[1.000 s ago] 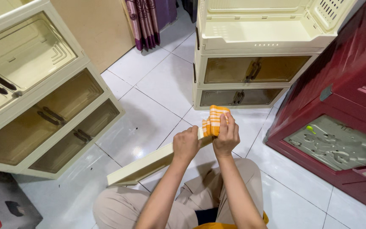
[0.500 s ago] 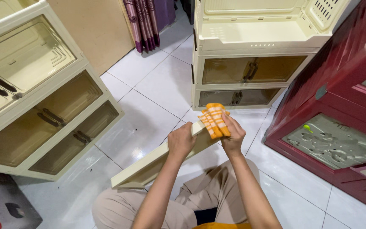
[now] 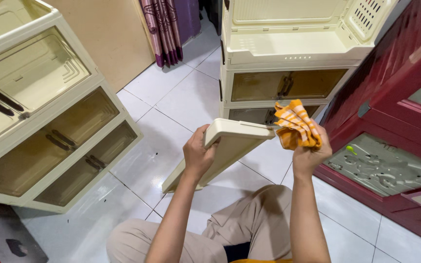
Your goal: The person sits on the floor and wipes a beige plastic tray with an orange cloth, cleaning both sides and edges. After cleaning, the person places the tray on top of a plastic storage unit and adjusts the unit's position.
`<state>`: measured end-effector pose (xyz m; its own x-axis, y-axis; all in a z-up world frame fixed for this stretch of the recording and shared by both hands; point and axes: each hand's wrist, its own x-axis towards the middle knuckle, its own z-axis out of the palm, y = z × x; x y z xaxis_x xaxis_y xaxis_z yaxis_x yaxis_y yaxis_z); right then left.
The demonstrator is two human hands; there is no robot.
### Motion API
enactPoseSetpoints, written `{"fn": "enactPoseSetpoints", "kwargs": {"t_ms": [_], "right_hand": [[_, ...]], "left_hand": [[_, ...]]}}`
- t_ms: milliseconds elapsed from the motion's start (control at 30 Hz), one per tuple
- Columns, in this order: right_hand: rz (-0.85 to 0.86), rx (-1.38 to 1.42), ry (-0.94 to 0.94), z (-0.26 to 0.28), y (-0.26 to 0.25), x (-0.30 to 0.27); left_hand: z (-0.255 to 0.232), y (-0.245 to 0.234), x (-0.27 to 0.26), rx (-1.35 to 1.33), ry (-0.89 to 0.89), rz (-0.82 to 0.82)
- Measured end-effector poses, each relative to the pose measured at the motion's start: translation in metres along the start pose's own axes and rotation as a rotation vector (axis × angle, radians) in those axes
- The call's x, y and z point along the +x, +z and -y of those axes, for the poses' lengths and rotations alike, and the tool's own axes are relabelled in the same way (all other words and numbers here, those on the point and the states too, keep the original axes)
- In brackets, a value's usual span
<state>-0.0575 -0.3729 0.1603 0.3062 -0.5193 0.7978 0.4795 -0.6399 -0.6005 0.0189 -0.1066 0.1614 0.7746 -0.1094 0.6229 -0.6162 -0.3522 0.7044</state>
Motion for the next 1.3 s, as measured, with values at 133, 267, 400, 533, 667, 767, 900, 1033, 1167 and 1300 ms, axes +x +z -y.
{"fn": "enactPoseSetpoints", "kwargs": {"t_ms": [133, 267, 400, 533, 667, 767, 900, 1033, 1167, 1300], "right_hand": [[0.153, -0.102, -0.143, 0.053, 0.022, 0.015], [0.435, -0.143, -0.349, 0.107, 0.062, 0.011], [0.690, -0.199, -0.420, 0.141, 0.099, -0.012], [0.678, -0.083, -0.417, 0.129, 0.105, -0.019], [0.544, -0.067, -0.369, 0.092, 0.098, -0.024], [0.406, -0.074, -0.324, 0.061, 0.087, -0.015], [0.343, -0.118, -0.255, 0.053, 0.077, -0.016], [0.340, -0.101, -0.304, 0.081, 0.086, -0.030], [0.438, -0.071, -0.379, 0.105, 0.095, -0.038], [0.423, -0.107, -0.454, 0.092, 0.094, -0.029]], "left_hand": [[-0.003, -0.001, 0.011, -0.069, -0.011, -0.041], [0.003, 0.008, 0.010, -0.109, -0.020, 0.023], [0.019, 0.006, 0.000, -0.420, -0.006, 0.027], [0.033, -0.009, -0.003, -0.610, -0.238, 0.022], [0.033, -0.020, -0.005, -0.336, -0.104, -0.107], [0.027, -0.023, -0.006, -0.317, -0.133, -0.118], [0.014, -0.018, -0.009, -0.295, -0.127, -0.117], [-0.003, -0.002, -0.009, -0.241, -0.145, -0.105], [-0.009, -0.009, -0.008, -0.156, 0.191, -0.130], [-0.013, -0.013, -0.008, -0.330, -0.056, -0.099]]}}
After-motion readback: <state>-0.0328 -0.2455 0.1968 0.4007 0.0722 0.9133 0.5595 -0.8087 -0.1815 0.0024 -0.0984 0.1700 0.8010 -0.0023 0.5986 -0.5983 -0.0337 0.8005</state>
